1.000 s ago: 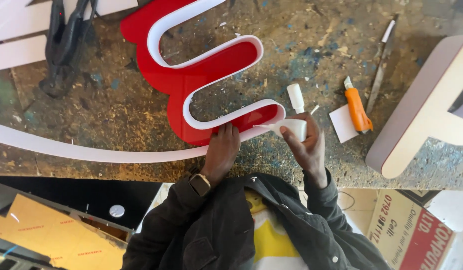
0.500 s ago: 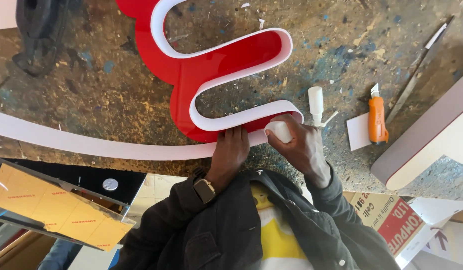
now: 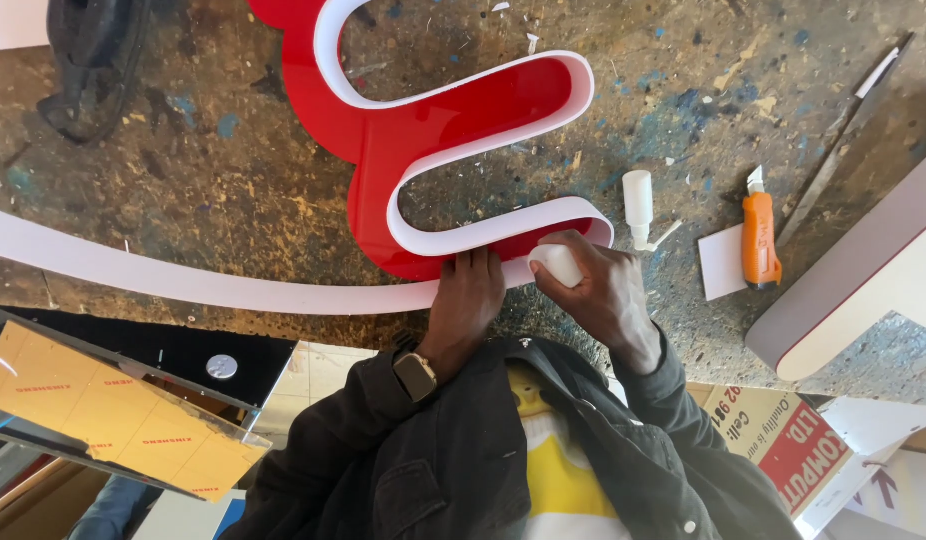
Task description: Assembling a 3D letter 'U' by applying glue to the edges and attaching a white border strip.
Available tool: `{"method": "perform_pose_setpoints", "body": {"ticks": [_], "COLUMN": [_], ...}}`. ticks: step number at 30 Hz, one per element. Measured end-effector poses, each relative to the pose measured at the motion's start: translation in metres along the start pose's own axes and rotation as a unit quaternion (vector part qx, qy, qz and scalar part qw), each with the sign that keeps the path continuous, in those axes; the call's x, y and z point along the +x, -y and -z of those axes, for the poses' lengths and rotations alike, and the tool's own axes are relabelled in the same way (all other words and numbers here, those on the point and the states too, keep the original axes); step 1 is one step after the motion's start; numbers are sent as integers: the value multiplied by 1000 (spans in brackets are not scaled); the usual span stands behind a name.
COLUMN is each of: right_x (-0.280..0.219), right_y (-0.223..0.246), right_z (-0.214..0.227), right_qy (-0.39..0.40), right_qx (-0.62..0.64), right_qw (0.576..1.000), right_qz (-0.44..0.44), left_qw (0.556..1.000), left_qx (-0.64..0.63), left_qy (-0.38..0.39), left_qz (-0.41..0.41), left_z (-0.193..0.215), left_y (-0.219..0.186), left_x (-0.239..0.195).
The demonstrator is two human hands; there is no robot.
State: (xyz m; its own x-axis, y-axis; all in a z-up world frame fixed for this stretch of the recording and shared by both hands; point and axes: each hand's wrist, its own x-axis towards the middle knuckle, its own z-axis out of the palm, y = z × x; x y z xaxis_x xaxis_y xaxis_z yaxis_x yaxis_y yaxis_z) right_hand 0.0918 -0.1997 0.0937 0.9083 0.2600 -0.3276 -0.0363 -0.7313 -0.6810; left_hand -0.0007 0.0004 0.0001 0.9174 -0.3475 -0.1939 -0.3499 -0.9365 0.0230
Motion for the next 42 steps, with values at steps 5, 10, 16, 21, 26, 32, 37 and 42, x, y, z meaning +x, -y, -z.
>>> {"method": "perform_pose_setpoints", "body": {"ticks": [5, 10, 16, 21, 26, 32, 37, 42], "right_x": [0, 2, 3, 6, 11, -10, -2, 50], "right_y": [-5, 4, 10, 9, 19, -28, -104, -104], "right_z": [2, -6, -12, -9, -16, 8, 37, 52], "right_qy": [-15, -3, 21, 14, 22, -78, -251, -262], "right_qx": [-45, -24, -9, 0, 0, 27, 298, 310], "right_qw": [999, 999, 999, 1000, 999, 997, 921, 907], "right_qz": [9, 22, 38, 24, 25, -7, 13, 115], "left_qw": [1000, 1000, 1000, 1000, 1000, 1000, 999, 998], "left_qx": [-18, -19, -20, -20, -10, 16, 43, 59], "left_qy": [-5, -6, -2, -7, 4, 3, 8, 15], "left_qz": [3, 1, -2, 12, 30, 22, 28, 8], "left_z": [-2, -1, -7, -8, -4, -1, 18, 52], "left_y": [-1, -1, -3, -4, -5, -4, 0, 6], "left_x": [0, 0, -5, -4, -1, 2, 5, 5]}}
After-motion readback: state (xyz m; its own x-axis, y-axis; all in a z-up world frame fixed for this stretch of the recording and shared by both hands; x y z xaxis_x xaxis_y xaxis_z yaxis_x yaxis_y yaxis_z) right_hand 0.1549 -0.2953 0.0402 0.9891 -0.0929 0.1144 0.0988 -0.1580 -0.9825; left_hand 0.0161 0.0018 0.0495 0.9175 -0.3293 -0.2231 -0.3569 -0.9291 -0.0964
